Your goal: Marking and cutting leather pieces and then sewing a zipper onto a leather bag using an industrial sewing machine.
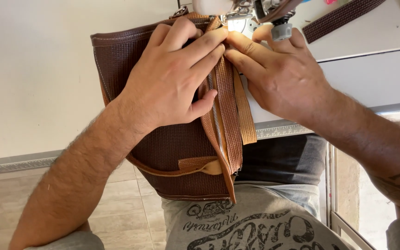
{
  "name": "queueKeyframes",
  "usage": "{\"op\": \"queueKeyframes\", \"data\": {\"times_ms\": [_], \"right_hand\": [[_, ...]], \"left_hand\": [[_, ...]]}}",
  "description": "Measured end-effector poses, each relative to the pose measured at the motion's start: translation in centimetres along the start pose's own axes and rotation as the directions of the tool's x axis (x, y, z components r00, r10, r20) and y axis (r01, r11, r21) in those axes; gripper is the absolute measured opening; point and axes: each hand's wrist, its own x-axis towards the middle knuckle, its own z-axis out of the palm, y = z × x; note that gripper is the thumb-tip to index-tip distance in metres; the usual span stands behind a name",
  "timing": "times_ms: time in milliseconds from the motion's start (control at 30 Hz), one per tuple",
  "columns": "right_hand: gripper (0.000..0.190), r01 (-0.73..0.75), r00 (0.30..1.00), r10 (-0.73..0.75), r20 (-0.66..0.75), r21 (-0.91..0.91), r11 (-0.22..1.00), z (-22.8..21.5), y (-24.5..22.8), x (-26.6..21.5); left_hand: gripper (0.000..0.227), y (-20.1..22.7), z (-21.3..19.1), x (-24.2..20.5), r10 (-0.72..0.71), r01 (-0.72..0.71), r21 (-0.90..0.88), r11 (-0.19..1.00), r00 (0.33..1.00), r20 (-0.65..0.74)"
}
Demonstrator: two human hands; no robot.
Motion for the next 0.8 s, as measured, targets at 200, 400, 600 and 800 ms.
{"op": "queueKeyframes", "data": {"times_ms": [200, 400, 600, 800], "right_hand": [[0.033, 0.017, 1.0, -0.017, 0.008, 0.008, 1.0, 0.09, -0.01, -0.11], [0.028, 0.044, 0.999, -0.044, 0.007, 0.002, 0.999, 0.05, 0.23, -0.29], [0.033, 0.043, 0.999, -0.039, -0.036, 0.136, 0.99, -0.06, 0.3, -0.05], [0.027, 0.046, 0.992, -0.019, -0.126, 0.216, 0.975, 0.15, 0.54, 0.1]], "left_hand": [[0.065, 0.25, 0.4, -0.08, -0.017, 0.016, -0.06, 0.998, 1.0, -0.005], [0.052, 0.61, 0.69, -0.02, -0.055, 0.05, -0.101, 0.994, 0.998, -0.039], [0.052, 0.68, 0.86, -0.09, -0.047, 0.046, -0.07, 0.997, 0.999, -0.021], [0.06, 0.63, 0.86, -0.23, -0.062, 0.062, -0.034, 0.997, 0.998, -0.004]]}}
